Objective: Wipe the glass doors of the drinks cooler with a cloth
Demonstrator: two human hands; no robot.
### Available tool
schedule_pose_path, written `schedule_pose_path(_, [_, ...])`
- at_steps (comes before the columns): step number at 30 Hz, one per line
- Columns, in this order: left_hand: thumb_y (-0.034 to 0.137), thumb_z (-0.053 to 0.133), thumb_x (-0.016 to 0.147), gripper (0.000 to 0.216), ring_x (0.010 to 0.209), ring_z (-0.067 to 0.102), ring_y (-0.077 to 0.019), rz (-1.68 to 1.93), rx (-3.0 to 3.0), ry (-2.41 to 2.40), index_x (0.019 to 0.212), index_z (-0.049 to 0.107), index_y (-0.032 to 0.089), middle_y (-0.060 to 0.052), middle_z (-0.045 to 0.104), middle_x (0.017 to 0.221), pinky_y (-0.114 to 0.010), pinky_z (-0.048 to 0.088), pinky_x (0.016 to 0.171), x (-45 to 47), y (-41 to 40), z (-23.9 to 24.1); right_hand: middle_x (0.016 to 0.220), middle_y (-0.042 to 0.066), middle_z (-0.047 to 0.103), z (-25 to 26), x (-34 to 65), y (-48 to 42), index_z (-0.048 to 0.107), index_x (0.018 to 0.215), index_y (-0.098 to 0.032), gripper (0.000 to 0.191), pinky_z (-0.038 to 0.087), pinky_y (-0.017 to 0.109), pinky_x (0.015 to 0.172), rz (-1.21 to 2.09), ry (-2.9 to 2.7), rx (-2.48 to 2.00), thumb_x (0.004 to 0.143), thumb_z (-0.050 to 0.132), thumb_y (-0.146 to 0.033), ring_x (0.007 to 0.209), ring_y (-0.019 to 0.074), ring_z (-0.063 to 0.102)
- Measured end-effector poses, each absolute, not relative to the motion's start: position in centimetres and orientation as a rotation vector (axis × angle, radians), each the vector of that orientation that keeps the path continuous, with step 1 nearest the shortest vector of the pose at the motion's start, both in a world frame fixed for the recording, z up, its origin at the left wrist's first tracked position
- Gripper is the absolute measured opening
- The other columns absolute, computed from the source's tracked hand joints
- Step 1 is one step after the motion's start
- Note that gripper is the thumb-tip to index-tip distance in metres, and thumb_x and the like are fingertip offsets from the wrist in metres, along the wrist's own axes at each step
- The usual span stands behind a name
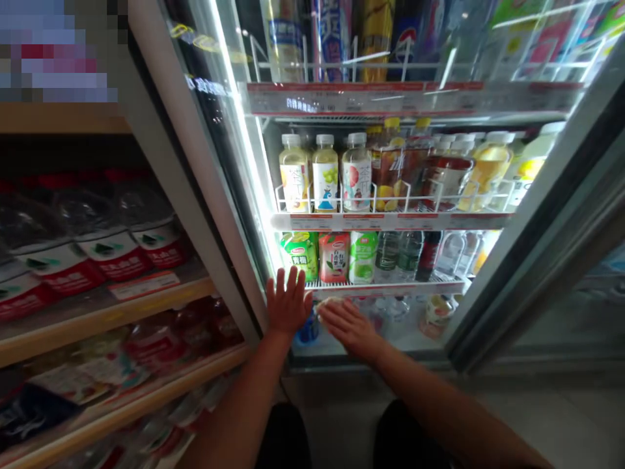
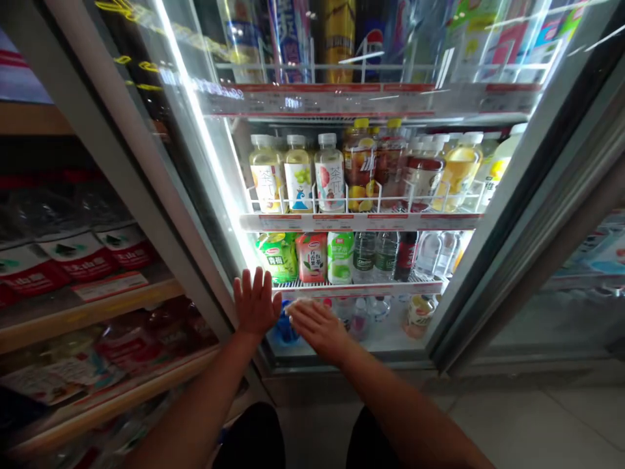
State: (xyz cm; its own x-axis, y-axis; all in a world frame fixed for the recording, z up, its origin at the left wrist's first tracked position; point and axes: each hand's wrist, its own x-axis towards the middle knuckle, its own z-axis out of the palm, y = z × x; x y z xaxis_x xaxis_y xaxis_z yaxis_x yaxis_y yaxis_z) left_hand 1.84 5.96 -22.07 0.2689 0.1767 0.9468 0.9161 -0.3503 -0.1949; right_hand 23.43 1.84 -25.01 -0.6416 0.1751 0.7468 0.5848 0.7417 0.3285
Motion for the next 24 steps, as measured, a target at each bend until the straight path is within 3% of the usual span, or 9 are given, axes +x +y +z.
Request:
schedule_pose_path(4, [0.034, 0.053, 0.094, 0.074, 0.153, 0.014, -0.0254, -1.128, -1.74, -1.04, 0.158, 0.018, 0.023, -0.011, 0.037, 0.157, -0.048, 0.012, 0.125, 1.6, 6.2, -22.6, 0.14, 0.001, 0.06, -27.6, 25.0, 1.3, 0.066, 0.123, -0.02, 0.03, 0.035, 0.03, 0.12, -0.749, -2.372, -0.466, 0.098, 0.049, -0.019, 0.139, 0.0118, 0.046])
schedule_pose_path(9, [0.035, 0.053, 0.094, 0.072, 0.152, 0.017, -0.026, -1.162, -1.74, -1.037, 0.157, 0.02, 0.024, -0.01, 0.038, 0.157, -0.048, 0.01, 0.126, 1.6, 6.6, -22.9, 0.143, 0.004, 0.057, -19.4, 30.4, 1.4, 0.051, 0.142, -0.021, 0.05, 0.022, 0.042, 0.126, -0.783, -2.124, -0.73, 0.094, 0.044, -0.009, 0.149, 0.0171, 0.031])
schedule_pose_path(12, [0.036, 0.054, 0.094, 0.072, 0.153, 0.016, -0.0245, -1.198, -1.75, -1.017, 0.157, 0.02, 0.024, -0.01, 0.039, 0.156, -0.046, 0.008, 0.126, 1.8, 6.5, -22.7, 0.149, 0.004, 0.051, -16.6, 31.4, 1.9, 0.043, 0.149, -0.027, 0.06, 0.03, 0.051, 0.123, -0.783, -1.8, -0.838, 0.092, 0.049, -0.009, 0.148, 0.0234, 0.032])
schedule_pose_path(16, [0.034, 0.054, 0.094, 0.073, 0.153, 0.012, -0.0232, -1.194, -1.733, -1.002, 0.158, 0.02, 0.022, -0.01, 0.038, 0.157, -0.044, 0.009, 0.126, 2.0, 6.2, -22.3, 0.153, 0.009, 0.046, -21.2, 30.4, 1.8, 0.039, 0.151, -0.022, 0.062, 0.034, 0.052, 0.12, -0.776, -1.769, -0.864, 0.092, 0.05, -0.01, 0.149, 0.0265, 0.031])
schedule_pose_path(20, [0.034, 0.054, 0.094, 0.073, 0.154, 0.01, -0.0231, -1.175, -1.729, -0.997, 0.158, 0.019, 0.021, -0.01, 0.036, 0.158, -0.044, 0.009, 0.126, 1.9, 6.1, -22.0, 0.147, 0.003, 0.054, -28.0, 30.2, 0.6, 0.05, 0.143, -0.026, 0.048, 0.035, 0.035, 0.12, -0.806, -2.249, -0.688, 0.097, 0.042, -0.013, 0.144, 0.0127, 0.039])
schedule_pose_path(24, [0.034, 0.055, 0.094, 0.074, 0.154, 0.01, -0.0226, -1.173, -1.721, -0.979, 0.157, 0.02, 0.019, -0.01, 0.035, 0.158, -0.042, 0.009, 0.127, 1.9, 6.2, -22.0, 0.139, 0.0, 0.061, -27.0, 32.4, 0.1, 0.058, 0.135, -0.025, 0.041, 0.021, 0.031, 0.125, -0.85, -2.337, -0.664, 0.097, 0.048, -0.015, 0.146, 0.0087, 0.034])
